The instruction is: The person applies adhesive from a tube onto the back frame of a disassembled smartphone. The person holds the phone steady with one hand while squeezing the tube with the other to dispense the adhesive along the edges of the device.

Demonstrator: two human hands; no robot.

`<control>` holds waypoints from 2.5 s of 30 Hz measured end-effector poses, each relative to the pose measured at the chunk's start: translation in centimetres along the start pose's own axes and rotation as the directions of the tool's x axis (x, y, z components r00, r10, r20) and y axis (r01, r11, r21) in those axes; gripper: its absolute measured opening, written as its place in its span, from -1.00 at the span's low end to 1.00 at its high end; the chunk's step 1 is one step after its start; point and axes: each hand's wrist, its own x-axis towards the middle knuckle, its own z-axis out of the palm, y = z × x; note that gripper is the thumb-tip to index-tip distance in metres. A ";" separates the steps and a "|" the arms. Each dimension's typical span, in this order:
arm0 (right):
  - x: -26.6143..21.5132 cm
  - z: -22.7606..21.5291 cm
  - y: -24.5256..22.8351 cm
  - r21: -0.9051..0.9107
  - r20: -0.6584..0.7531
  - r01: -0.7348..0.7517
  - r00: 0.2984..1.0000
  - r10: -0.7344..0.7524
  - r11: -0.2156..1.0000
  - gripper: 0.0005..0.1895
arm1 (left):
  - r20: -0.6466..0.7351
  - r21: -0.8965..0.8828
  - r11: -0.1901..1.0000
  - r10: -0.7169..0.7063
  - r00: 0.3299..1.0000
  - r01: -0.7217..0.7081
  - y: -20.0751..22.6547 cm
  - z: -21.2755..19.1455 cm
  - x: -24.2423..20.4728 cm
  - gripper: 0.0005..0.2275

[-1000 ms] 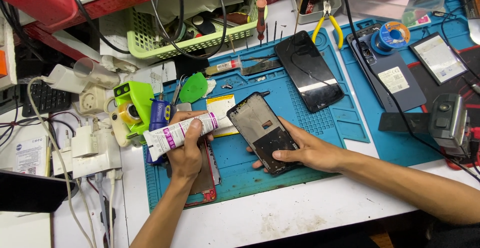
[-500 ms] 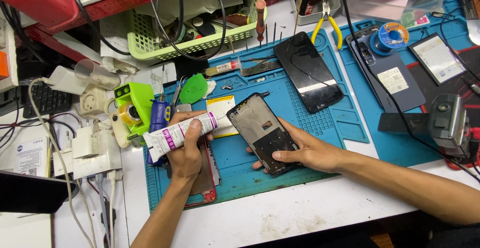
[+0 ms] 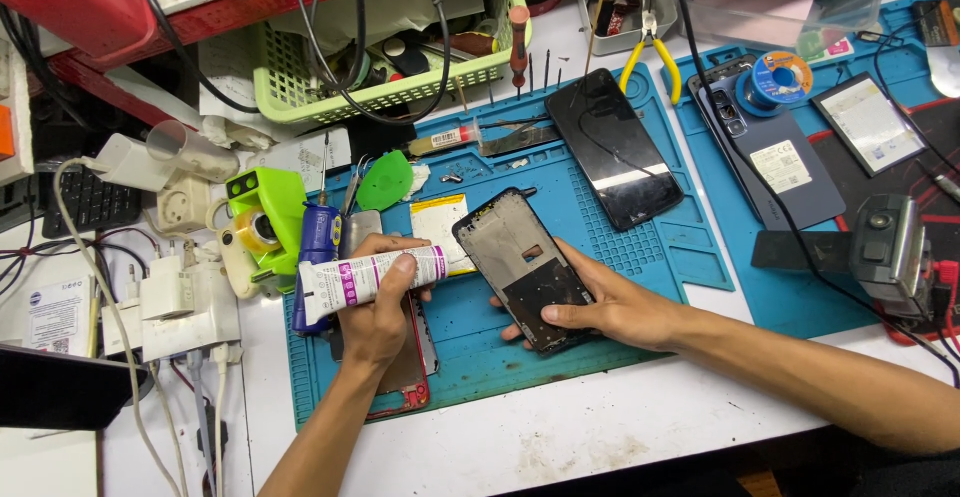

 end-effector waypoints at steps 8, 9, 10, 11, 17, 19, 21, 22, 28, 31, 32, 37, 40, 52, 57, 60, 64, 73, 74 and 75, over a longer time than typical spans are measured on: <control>0.3 0.4 0.4 0.144 -0.080 0.021 0.997 -0.010 0.989 -0.36 | 0.045 -0.086 0.996 -0.016 0.999 0.020 0.7 0.0 0.1 -0.69; 0.4 0.4 0.4 0.197 -0.087 0.023 0.996 -0.006 0.980 -0.40 | 0.050 -0.112 0.993 -0.023 0.999 0.028 0.8 0.0 0.2 -0.68; 0.6 0.7 0.4 0.194 -0.088 0.023 0.996 -0.005 0.981 -0.40 | 0.050 -0.114 0.993 -0.022 0.999 0.027 0.9 -0.1 0.1 -0.68; 0.9 1.0 0.3 0.238 -0.090 0.025 0.996 -0.004 0.971 -0.40 | 0.054 -0.126 0.992 -0.019 0.998 0.025 1.1 -0.1 0.2 -0.68; 2.5 2.4 1.0 0.346 -0.040 0.008 0.999 0.006 0.938 -0.43 | 0.069 -0.267 0.962 -0.042 0.997 0.059 0.6 0.0 0.2 -0.66; 2.8 2.1 1.8 0.348 -0.030 0.017 1.000 -0.007 0.937 -0.43 | 0.073 -0.332 0.939 -0.064 0.995 0.085 -0.2 0.0 0.1 -0.64; 3.0 1.4 2.5 0.290 -0.006 0.015 1.000 -0.014 0.957 -0.43 | 0.084 -0.443 0.889 -0.088 0.993 0.116 -1.0 -0.2 0.1 -0.66; 2.8 1.2 2.5 0.289 0.000 0.009 1.000 -0.009 0.957 -0.43 | 0.077 -0.443 0.889 -0.090 0.993 0.115 -1.0 0.0 0.1 -0.66; 2.6 0.2 3.7 0.272 -0.008 -0.043 0.999 0.047 0.961 -0.46 | 0.130 -0.382 0.918 -0.059 0.990 0.105 0.2 0.9 0.6 -0.66; 2.6 0.2 4.5 0.318 -0.019 -0.071 0.997 0.081 0.945 -0.50 | 0.141 -0.354 0.929 -0.065 0.988 0.112 0.3 0.6 0.4 -0.64; 2.7 0.2 4.6 0.326 -0.041 -0.064 0.996 0.082 0.943 -0.50 | 0.139 -0.350 0.930 -0.064 0.988 0.110 0.2 0.5 0.4 -0.64; 2.6 1.3 2.0 0.306 -0.068 -0.055 0.994 0.080 0.951 -0.52 | 0.113 -0.264 0.962 -0.045 0.993 0.073 -0.2 -0.5 0.3 -0.65; 2.5 1.5 1.8 0.306 -0.075 -0.062 0.993 0.088 0.950 -0.53 | 0.068 -0.076 0.995 -0.052 0.996 0.057 -0.9 -1.1 0.2 -0.69; 2.6 1.3 2.5 0.311 -0.074 -0.075 0.992 0.103 0.948 -0.53 | 0.029 0.015 0.996 -0.084 0.996 0.083 0.0 -0.6 -0.1 -0.68; 2.6 1.2 2.4 0.292 -0.061 -0.071 0.994 0.093 0.954 -0.53 | 0.019 0.019 0.997 -0.073 0.997 0.073 -0.6 -0.9 0.1 -0.67; 2.7 1.2 2.2 0.278 -0.050 -0.076 0.994 0.094 0.958 -0.54 | 0.028 0.022 0.997 -0.069 0.997 0.068 -0.1 -0.6 -0.1 -0.68; 2.6 1.1 2.6 0.316 -0.076 -0.070 0.992 0.098 0.946 -0.51 | 0.010 0.013 0.996 -0.088 0.996 0.088 -0.1 -0.6 -0.1 -0.68; 2.7 1.0 3.0 0.314 -0.069 -0.068 0.993 0.094 0.947 -0.49 | 0.013 0.034 0.995 -0.097 0.995 0.097 -0.4 -0.7 -0.2 -0.67; 2.7 1.0 3.0 0.320 -0.076 -0.067 0.992 0.096 0.945 -0.49 | 0.005 0.026 0.996 -0.087 0.996 0.087 -0.6 -0.9 -0.1 -0.67; 2.7 1.0 3.0 0.326 -0.082 -0.066 0.992 0.098 0.943 -0.50 | -0.003 0.018 0.997 -0.076 0.997 0.076 -0.8 -1.0 0.0 -0.68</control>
